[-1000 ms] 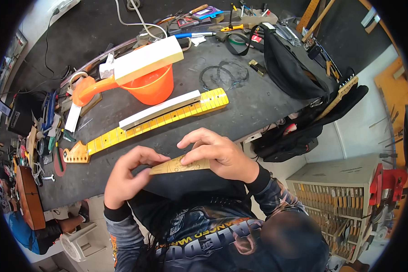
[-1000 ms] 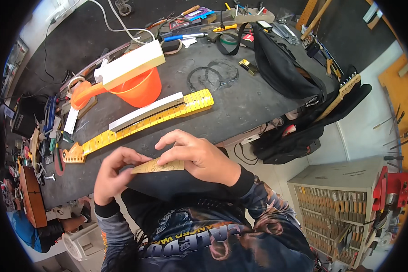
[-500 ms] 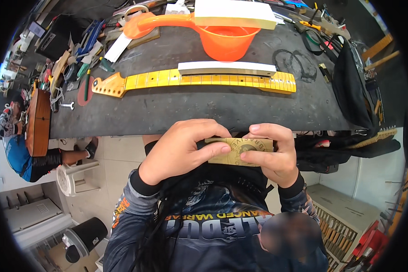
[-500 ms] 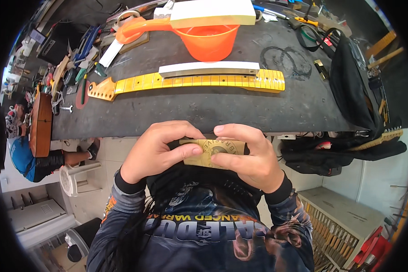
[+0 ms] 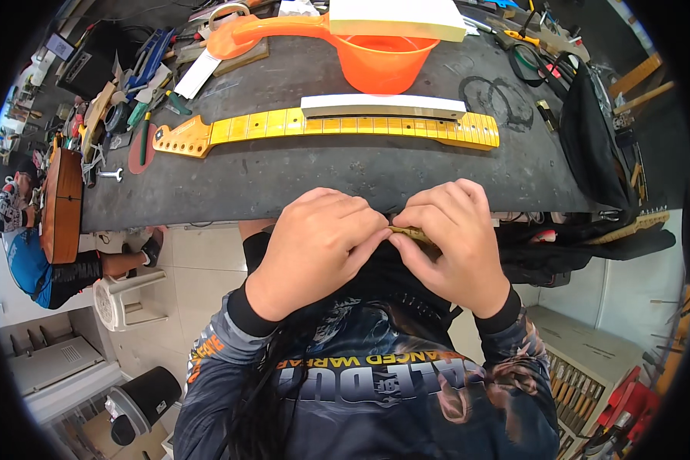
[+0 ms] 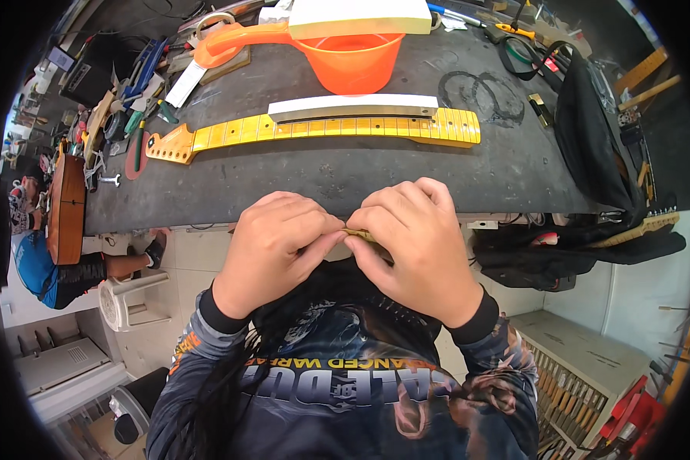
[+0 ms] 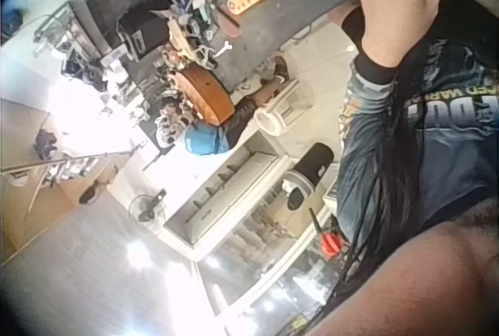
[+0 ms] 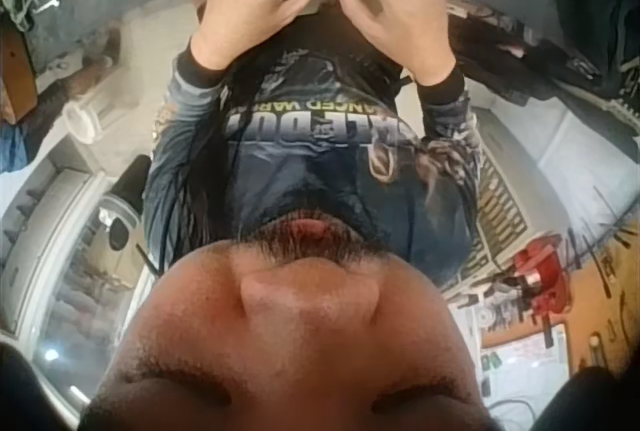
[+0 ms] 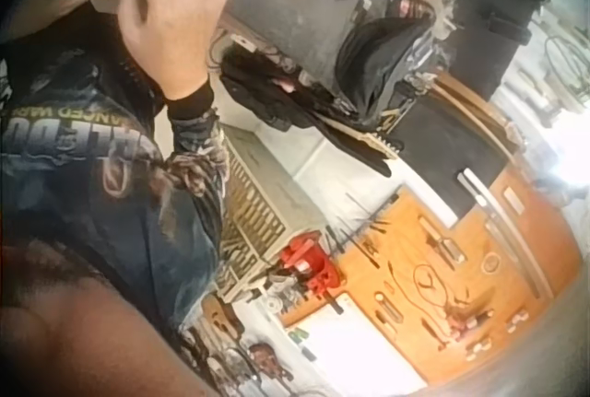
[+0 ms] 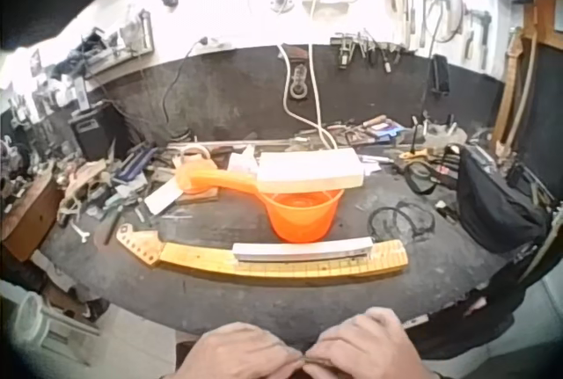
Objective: Sanding and leveling the frets on a guitar neck.
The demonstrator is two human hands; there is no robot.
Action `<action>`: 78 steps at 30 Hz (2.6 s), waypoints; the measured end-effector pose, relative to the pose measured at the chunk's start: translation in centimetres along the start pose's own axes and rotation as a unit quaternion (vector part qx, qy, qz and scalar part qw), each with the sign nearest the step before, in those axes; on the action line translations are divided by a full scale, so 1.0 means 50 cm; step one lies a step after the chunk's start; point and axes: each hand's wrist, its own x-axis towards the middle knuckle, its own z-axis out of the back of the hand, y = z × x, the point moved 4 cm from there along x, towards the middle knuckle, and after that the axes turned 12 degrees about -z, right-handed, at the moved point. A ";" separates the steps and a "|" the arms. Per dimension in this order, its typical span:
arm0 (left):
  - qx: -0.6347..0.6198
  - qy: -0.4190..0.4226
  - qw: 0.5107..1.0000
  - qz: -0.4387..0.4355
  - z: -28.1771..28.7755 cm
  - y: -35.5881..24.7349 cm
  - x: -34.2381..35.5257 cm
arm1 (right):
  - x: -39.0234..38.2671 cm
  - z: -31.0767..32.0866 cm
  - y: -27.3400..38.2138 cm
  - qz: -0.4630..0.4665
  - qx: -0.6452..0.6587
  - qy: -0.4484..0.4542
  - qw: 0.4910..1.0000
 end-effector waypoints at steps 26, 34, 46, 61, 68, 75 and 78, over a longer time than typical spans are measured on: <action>0.078 -0.067 0.994 -0.041 0.019 0.005 -0.084 | 0.013 -0.005 0.014 -0.022 0.012 0.033 0.999; 0.133 -0.092 0.986 -0.039 0.041 0.030 -0.124 | 0.046 -0.024 0.047 0.010 -0.027 0.017 0.999; 0.158 -0.113 0.981 -0.002 0.098 0.047 -0.233 | 0.075 -0.069 0.109 0.078 -0.037 0.044 0.995; 0.094 -0.137 0.986 -0.011 0.092 0.046 -0.209 | 0.126 -0.132 0.195 0.135 -0.047 0.045 0.989; 0.072 -0.147 0.987 0.006 0.103 0.050 -0.205 | 0.138 -0.113 0.185 0.120 -0.065 0.057 0.989; 0.065 -0.140 0.988 0.015 0.106 0.063 -0.204 | 0.132 -0.092 0.161 0.127 -0.092 0.038 0.987; 0.106 -0.162 0.977 0.087 0.135 0.105 -0.233 | 0.144 -0.045 0.112 0.108 -0.146 -0.007 0.983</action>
